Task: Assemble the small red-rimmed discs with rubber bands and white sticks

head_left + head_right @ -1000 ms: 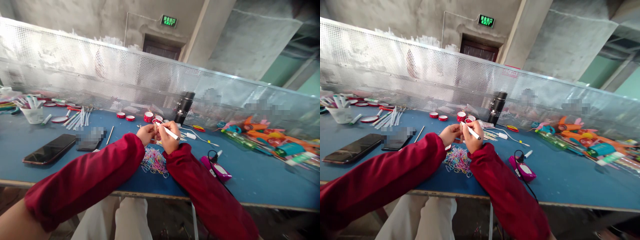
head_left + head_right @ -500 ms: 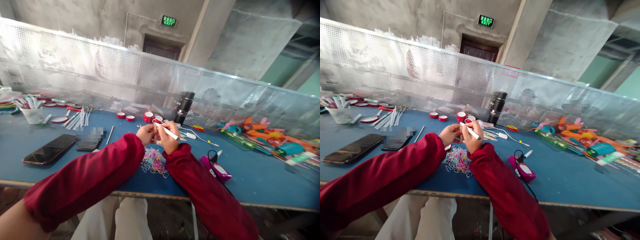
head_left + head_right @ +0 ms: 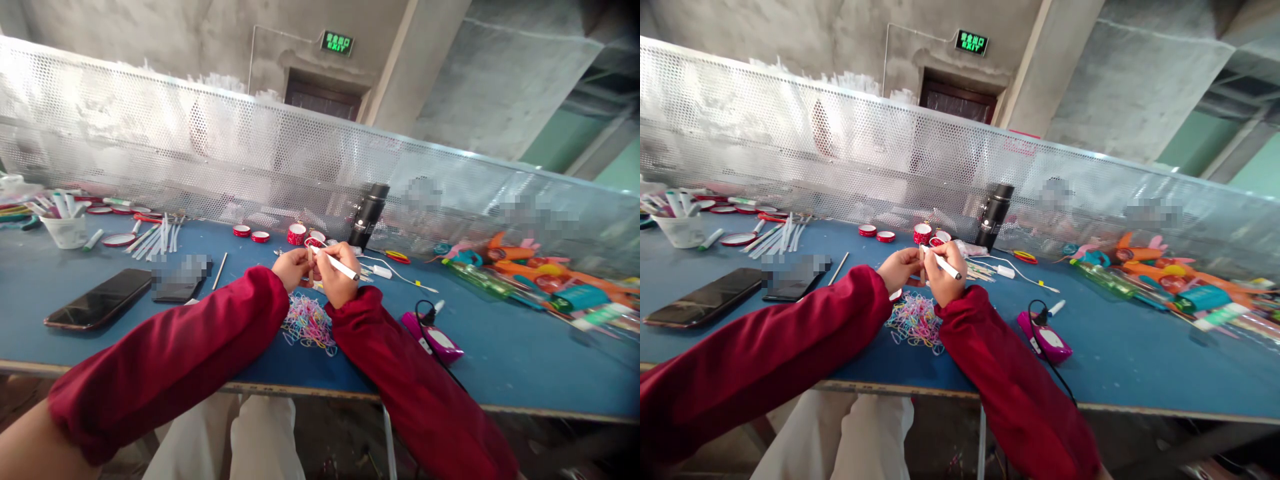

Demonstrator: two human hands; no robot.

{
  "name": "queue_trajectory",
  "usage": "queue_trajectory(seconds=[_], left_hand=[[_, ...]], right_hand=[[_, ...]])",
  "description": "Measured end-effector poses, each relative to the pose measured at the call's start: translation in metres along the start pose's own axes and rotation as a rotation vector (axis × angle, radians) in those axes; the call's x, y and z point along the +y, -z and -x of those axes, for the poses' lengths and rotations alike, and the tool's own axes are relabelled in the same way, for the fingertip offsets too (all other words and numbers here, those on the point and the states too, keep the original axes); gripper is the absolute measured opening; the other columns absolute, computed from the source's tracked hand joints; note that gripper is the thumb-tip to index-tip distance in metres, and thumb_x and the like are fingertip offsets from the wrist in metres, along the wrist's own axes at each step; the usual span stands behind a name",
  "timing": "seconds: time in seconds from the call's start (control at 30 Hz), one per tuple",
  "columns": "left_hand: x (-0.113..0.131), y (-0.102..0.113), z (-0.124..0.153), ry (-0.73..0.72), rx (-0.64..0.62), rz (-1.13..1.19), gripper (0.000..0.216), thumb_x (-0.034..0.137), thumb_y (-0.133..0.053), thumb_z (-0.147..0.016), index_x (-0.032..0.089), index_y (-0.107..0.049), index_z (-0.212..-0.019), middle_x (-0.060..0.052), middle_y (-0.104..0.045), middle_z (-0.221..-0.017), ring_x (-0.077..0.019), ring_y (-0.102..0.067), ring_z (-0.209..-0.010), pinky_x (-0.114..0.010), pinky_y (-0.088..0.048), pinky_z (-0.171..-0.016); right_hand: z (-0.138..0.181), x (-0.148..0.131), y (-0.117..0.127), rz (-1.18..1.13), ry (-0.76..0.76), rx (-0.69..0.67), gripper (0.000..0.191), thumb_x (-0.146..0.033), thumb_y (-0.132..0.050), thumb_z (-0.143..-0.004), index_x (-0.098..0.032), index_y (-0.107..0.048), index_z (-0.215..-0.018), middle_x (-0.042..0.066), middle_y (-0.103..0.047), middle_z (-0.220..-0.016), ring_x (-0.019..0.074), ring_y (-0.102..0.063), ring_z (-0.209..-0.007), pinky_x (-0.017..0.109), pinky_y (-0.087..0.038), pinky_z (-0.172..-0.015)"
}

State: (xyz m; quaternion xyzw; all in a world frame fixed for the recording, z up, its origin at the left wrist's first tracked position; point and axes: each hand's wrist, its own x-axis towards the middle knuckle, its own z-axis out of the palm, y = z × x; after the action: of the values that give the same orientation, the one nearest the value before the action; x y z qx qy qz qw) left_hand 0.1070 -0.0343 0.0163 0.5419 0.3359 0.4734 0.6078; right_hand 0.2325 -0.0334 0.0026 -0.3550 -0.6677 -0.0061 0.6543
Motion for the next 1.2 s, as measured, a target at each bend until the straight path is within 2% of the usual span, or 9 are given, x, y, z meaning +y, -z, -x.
queue_trajectory(seconds=[0.33,0.63,0.9,1.2], left_hand=[[0.0009,-0.0008,0.0023,0.0,0.0,-0.021,0.011,0.007,-0.047,-0.092,0.014,-0.055,-0.088,-0.001,-0.066,-0.071,-0.0095,-0.065,-0.058,-0.021,-0.052,-0.057],[-0.001,0.0004,0.0,0.007,-0.015,0.012,0.005,0.012,-0.059,-0.087,0.014,-0.057,-0.091,-0.001,-0.067,-0.07,-0.0116,-0.066,-0.062,-0.022,-0.053,-0.059],[-0.0001,-0.0006,0.0014,0.0,-0.003,0.036,0.009,0.012,-0.064,-0.084,0.014,-0.055,-0.083,0.002,-0.061,-0.064,-0.0096,-0.062,-0.056,-0.022,-0.052,-0.058],[0.0003,-0.0004,0.0013,-0.005,-0.011,0.026,0.007,0.01,-0.057,-0.087,0.015,-0.054,-0.084,0.001,-0.063,-0.065,-0.0107,-0.064,-0.057,-0.021,-0.051,-0.055]], right_hand=[[0.0,-0.0026,0.0001,-0.03,-0.019,0.006,0.011,-0.028,-0.061,-0.085,-0.022,-0.055,-0.079,0.001,-0.066,-0.068,0.017,-0.062,-0.061,0.03,-0.048,-0.055],[0.0002,-0.0004,0.0001,-0.024,-0.024,0.0,0.013,-0.032,-0.06,-0.087,-0.022,-0.054,-0.08,0.001,-0.065,-0.069,0.0176,-0.063,-0.063,0.031,-0.05,-0.057],[0.0008,0.0019,-0.0001,-0.006,0.008,0.003,0.012,-0.03,-0.062,-0.086,-0.022,-0.056,-0.08,0.0,-0.063,-0.068,0.0171,-0.06,-0.063,0.03,-0.047,-0.057],[0.0005,0.0012,0.0006,0.012,-0.004,-0.006,0.012,-0.031,-0.061,-0.086,-0.023,-0.055,-0.079,0.0,-0.063,-0.068,0.017,-0.059,-0.061,0.03,-0.047,-0.056]])
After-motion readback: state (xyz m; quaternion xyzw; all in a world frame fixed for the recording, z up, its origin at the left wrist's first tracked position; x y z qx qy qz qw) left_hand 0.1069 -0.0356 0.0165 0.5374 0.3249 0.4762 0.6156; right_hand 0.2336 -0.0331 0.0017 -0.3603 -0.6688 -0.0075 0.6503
